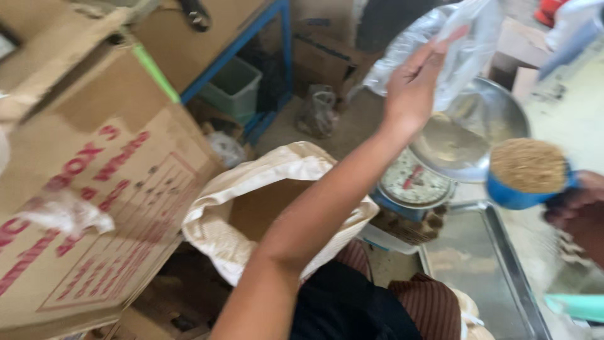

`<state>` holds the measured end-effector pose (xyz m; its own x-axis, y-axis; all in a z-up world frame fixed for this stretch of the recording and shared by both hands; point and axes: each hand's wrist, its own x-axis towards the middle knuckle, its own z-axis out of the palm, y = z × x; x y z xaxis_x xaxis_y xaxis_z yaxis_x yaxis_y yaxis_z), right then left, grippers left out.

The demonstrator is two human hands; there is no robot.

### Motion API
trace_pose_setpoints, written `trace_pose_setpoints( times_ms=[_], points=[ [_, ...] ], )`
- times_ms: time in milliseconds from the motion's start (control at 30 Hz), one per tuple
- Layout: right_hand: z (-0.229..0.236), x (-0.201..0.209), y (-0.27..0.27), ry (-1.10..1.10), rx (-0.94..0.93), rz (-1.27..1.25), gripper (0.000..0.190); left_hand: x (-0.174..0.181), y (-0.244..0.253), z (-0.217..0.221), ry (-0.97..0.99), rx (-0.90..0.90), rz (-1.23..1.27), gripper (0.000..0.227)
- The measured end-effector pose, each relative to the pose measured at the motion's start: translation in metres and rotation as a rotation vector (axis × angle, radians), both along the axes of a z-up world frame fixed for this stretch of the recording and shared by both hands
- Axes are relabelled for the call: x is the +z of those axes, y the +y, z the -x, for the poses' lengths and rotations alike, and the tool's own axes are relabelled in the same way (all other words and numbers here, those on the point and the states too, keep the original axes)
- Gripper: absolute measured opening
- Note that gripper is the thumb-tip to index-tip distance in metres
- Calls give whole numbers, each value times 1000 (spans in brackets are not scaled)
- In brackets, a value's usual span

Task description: The person scoops brown sugar from a large sack into plastic bags using a blue scoop, weighs each bag on a mechanical scale, and ties the bags closed.

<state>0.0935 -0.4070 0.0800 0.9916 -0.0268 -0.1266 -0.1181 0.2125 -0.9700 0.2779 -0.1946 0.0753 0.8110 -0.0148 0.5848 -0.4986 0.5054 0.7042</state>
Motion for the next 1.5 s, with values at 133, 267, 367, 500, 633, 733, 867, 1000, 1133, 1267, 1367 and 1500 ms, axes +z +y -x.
trace_pose_setpoints(
  times_ms=[133,267,367,500,633,733,867,1000,1133,1267,1367,1500],
  points=[
    [11,1,-50,-25,-90,-8,21,-41,-72,-30,659,-431,122,20],
    [5,5,-80,-59,-146,-19,22,-90,-92,-42,925,-706,167,17],
    [-18,6,-90,-103,-155,-38,24,-114,-91,-47,1015,-699,128,14],
    [-67,5,-84,-147,-119,-113,28,-147,-94,-59,1009,-703,144,14],
    [-122,-15,-55,-136,-128,-215,28,-166,-103,-67,1052,-593,195,18],
    [-153,-40,-40,-138,-109,-263,25,-164,-100,-71,1079,-555,204,15],
    [-159,-64,-49,8,-157,-134,19,-158,-92,-80,1101,-475,222,18],
    [-147,-64,-59,122,-181,97,14,-149,-91,-90,1043,-454,199,24],
    [-137,-43,-47,79,-147,661,27,-139,-107,-85,938,-418,-6,26],
    [-143,-20,-4,-183,-148,1607,28,-123,-107,-75,788,-334,-133,28],
    [-149,-12,30,-10,104,2046,22,-113,-100,-73,776,-312,-115,27],
    [-150,-8,40,-180,80,2114,21,-120,-93,-84,789,-279,-88,25]
  ],
)
